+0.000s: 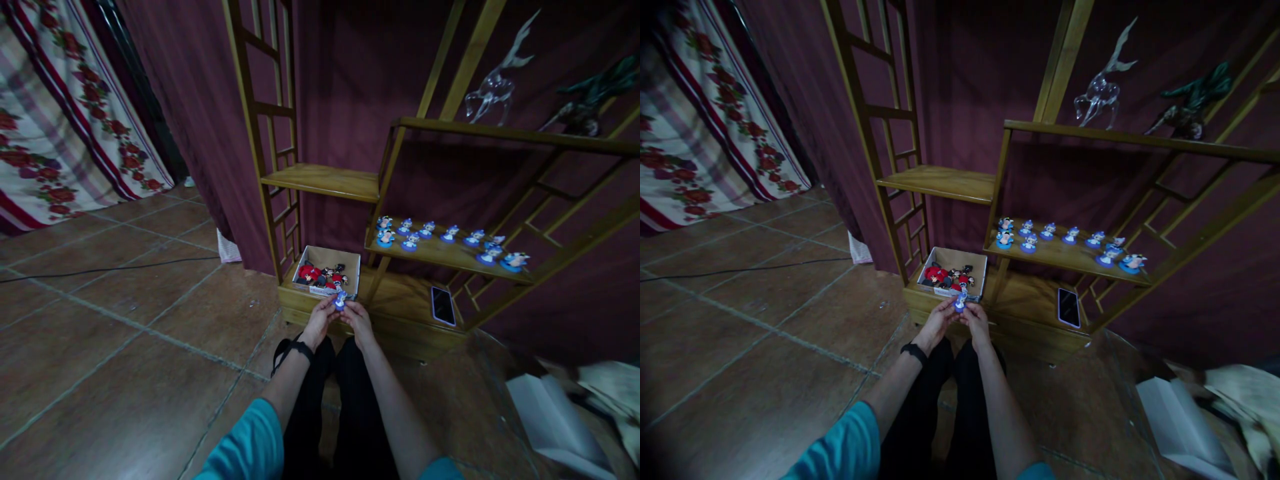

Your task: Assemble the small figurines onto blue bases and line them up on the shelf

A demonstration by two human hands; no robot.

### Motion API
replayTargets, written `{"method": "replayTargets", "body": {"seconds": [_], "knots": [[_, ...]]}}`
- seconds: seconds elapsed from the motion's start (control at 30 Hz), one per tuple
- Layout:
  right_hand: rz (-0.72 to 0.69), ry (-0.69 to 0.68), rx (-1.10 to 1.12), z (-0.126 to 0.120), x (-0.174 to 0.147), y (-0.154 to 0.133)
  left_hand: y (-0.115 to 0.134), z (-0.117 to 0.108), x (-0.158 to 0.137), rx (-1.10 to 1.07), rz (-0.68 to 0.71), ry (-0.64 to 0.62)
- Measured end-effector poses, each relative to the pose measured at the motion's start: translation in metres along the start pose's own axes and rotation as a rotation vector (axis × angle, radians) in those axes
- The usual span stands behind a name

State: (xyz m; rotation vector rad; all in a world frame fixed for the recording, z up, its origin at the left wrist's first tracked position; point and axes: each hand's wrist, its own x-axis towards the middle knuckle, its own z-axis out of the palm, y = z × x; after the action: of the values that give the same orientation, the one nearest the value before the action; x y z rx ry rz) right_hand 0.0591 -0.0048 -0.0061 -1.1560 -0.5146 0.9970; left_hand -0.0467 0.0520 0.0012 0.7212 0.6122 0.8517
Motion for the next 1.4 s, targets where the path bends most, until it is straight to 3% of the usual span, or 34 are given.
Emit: {"method": "replayTargets", "body": {"seconds": [0.5, 0.7, 1.1, 1.4], "knots": [[0.017, -0.031, -0.105, 0.0038, -0.0016, -0.0043, 0.0029, 0.0019, 0.0004, -0.058, -0.072, 0.021], [0.018, -0.074, -0.109, 0.0052, -0.0037, -0.0074, 0.0003, -0.0001, 0.0027, -0.057, -0.042, 0.008], [-0.019, -0.011, -0.094, 0.003, -0.001, -0.0036, -0.0041, -0.0036, 0.0034, -0.03, -0.02, -0.065], [-0.021, -0.015, -0.051, 0.0016, -0.0014, -0.0031, -0.0035, -0.0013, 0.0021, -0.013, 0.003, -0.037]]}}
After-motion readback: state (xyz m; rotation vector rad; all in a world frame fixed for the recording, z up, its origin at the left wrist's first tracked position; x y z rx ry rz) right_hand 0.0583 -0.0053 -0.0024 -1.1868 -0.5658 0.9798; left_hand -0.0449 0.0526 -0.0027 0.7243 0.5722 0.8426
